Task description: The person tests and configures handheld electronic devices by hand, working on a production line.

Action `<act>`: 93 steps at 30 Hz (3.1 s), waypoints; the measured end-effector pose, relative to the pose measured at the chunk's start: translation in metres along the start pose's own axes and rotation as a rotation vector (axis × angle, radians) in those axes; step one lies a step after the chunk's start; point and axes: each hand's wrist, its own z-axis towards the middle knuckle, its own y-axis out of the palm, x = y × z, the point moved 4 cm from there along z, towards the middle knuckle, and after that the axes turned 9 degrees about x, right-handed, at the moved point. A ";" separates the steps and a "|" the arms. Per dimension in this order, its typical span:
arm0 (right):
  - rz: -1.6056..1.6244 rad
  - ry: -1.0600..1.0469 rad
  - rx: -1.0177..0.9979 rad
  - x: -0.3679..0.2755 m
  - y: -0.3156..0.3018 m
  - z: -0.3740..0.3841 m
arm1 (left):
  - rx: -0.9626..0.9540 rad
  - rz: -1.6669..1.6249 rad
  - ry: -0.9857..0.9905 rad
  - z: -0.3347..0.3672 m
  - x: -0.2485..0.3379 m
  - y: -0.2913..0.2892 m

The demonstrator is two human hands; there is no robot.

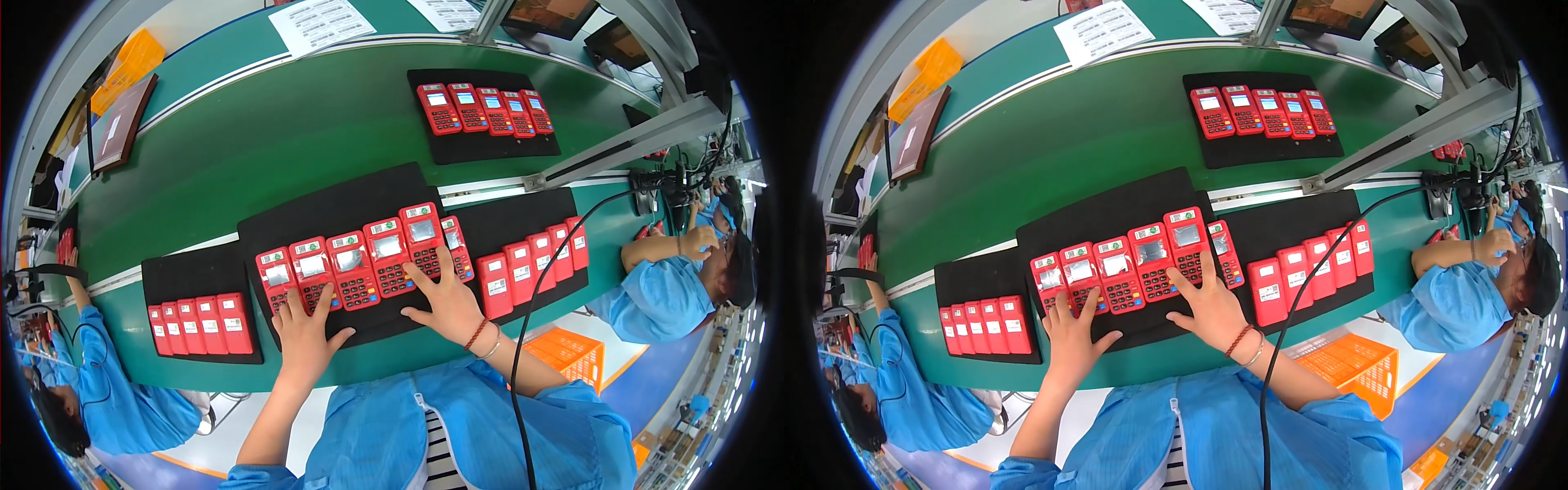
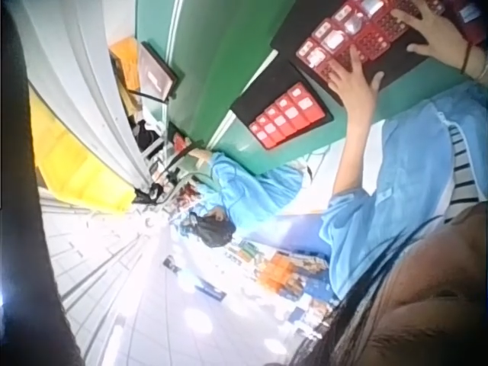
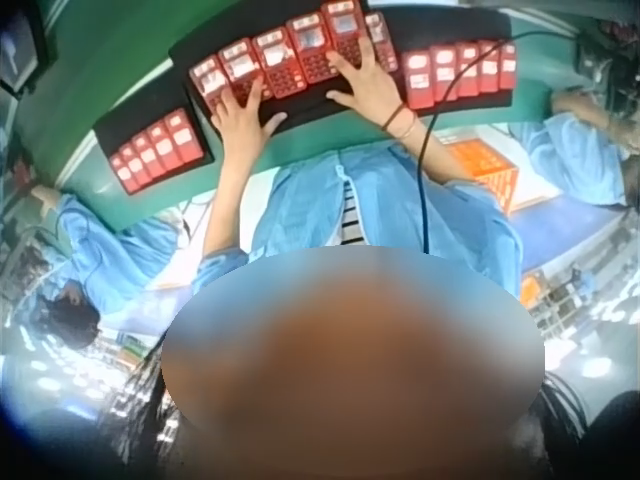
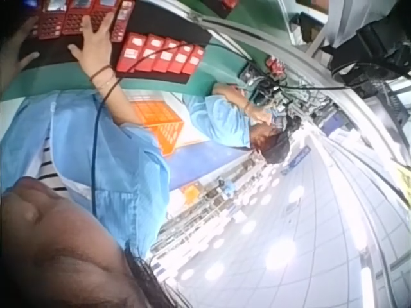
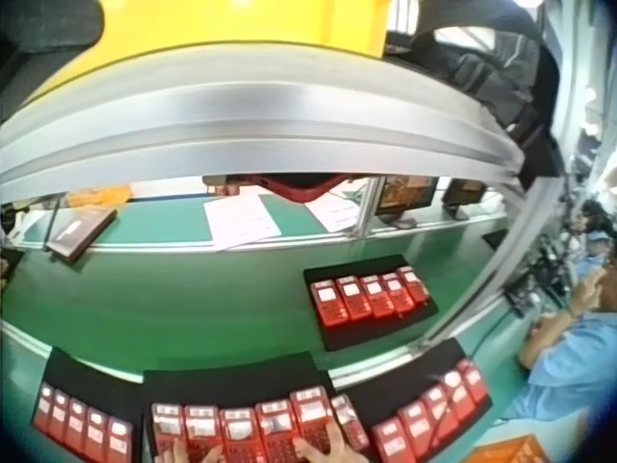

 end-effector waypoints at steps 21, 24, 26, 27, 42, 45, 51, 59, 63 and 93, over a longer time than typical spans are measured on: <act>-0.020 -0.049 0.047 -0.002 -0.002 -0.001 | 0.002 0.008 -0.010 -0.003 0.001 -0.001; -0.020 -0.037 0.026 -0.002 -0.001 0.000 | -0.004 0.012 -0.010 -0.002 0.000 0.001; -0.027 -0.036 0.024 -0.003 -0.001 0.000 | -0.009 0.013 -0.012 -0.002 0.000 0.002; -0.027 -0.036 0.025 -0.003 -0.001 0.000 | -0.009 0.013 -0.012 -0.002 -0.001 0.002; 0.016 -0.008 0.119 -0.006 0.002 -0.005 | -0.036 0.018 -0.018 -0.001 0.000 0.003; 0.177 -0.200 0.206 -0.028 0.005 -0.003 | 0.000 0.006 -0.004 -0.002 0.001 0.001; 0.108 -0.326 0.245 -0.040 0.023 0.020 | 0.019 -0.049 -0.037 -0.011 -0.002 -0.006; 0.069 -0.355 0.307 -0.035 0.026 0.025 | -0.020 -0.078 -0.056 -0.031 -0.003 -0.003; 0.128 -0.372 0.314 -0.029 0.033 0.029 | -0.076 -0.011 -0.030 -0.022 0.006 0.003; 0.113 -0.415 0.384 -0.023 0.048 0.024 | -0.081 0.137 0.024 0.002 0.012 0.004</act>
